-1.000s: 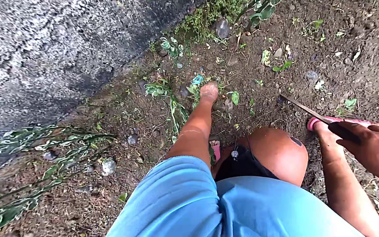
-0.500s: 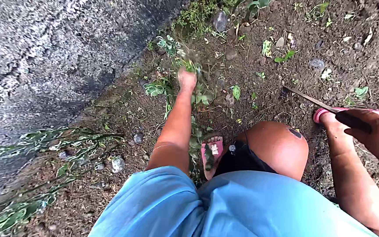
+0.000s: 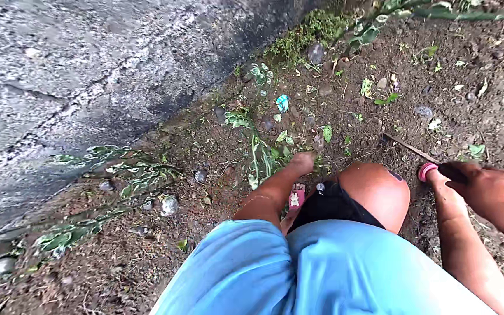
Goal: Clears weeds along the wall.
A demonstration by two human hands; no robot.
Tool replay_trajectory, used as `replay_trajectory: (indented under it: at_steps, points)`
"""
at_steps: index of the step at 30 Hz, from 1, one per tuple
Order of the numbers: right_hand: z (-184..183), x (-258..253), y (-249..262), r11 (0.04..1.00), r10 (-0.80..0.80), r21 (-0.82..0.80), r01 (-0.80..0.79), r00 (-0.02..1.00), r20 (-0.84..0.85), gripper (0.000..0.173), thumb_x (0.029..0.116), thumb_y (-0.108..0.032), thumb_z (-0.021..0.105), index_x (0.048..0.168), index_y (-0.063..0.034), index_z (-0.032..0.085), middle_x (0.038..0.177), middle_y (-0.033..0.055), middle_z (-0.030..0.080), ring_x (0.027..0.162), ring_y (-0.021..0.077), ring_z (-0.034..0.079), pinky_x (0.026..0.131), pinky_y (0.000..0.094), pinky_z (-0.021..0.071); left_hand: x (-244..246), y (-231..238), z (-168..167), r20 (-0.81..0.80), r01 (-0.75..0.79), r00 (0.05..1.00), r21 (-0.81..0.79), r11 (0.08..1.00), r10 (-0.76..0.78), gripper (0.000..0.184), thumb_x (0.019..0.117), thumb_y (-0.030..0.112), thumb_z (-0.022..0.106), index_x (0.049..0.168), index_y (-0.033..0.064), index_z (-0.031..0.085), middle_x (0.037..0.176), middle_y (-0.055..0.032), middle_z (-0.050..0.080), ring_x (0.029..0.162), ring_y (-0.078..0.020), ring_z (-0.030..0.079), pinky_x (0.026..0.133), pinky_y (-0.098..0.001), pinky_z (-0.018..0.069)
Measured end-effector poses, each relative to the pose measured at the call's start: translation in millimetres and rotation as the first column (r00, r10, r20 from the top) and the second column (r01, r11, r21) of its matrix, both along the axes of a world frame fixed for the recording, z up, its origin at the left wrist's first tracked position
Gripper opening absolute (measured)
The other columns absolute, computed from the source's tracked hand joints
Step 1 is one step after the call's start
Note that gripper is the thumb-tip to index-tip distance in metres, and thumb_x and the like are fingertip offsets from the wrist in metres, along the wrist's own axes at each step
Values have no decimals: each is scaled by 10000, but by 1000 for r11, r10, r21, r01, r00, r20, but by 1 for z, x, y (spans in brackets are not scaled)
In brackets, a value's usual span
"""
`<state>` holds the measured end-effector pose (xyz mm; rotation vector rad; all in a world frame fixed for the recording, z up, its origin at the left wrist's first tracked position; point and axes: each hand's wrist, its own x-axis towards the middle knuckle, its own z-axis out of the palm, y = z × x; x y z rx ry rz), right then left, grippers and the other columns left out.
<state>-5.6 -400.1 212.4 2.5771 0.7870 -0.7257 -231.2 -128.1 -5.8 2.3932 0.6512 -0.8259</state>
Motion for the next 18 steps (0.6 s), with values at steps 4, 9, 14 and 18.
replay_trajectory:
  at_steps: [4,9,14,18]
  points:
    - [12,-23,7,997,-5,-82,5,1000,-3,491,996,-384,662,1434,-183,569,1251,365,630,1145,619,595,871,805,450,15,18,65,165,-257,948,-98,961,271,466,907,147,732,1324,-24,612,1314,-268,636,1238,-430,621,1013,-623,514]
    - [-19,-57,-32,996,44,-68,-50,995,-92,653,986,-205,664,1583,-153,403,1392,385,533,1280,603,513,1009,766,413,-23,49,149,388,-512,761,-133,849,519,551,928,165,725,1413,-39,561,1436,-272,570,1366,-412,536,1145,-576,427]
    - [-26,-93,-61,1000,3,-10,-4,992,-123,762,946,-198,706,1619,-207,350,1419,363,527,1274,556,547,1000,731,449,-102,75,181,598,-829,216,-306,469,772,503,914,139,748,1353,-55,596,1357,-267,629,1313,-363,588,1141,-518,449]
    - [-9,-96,-71,980,-72,178,91,991,-110,673,885,-136,763,1510,-104,515,1400,361,549,1303,561,525,1049,745,397,-173,83,193,502,-932,22,-303,199,865,538,990,252,691,1424,-28,539,1333,-283,635,1263,-403,615,1087,-565,471]
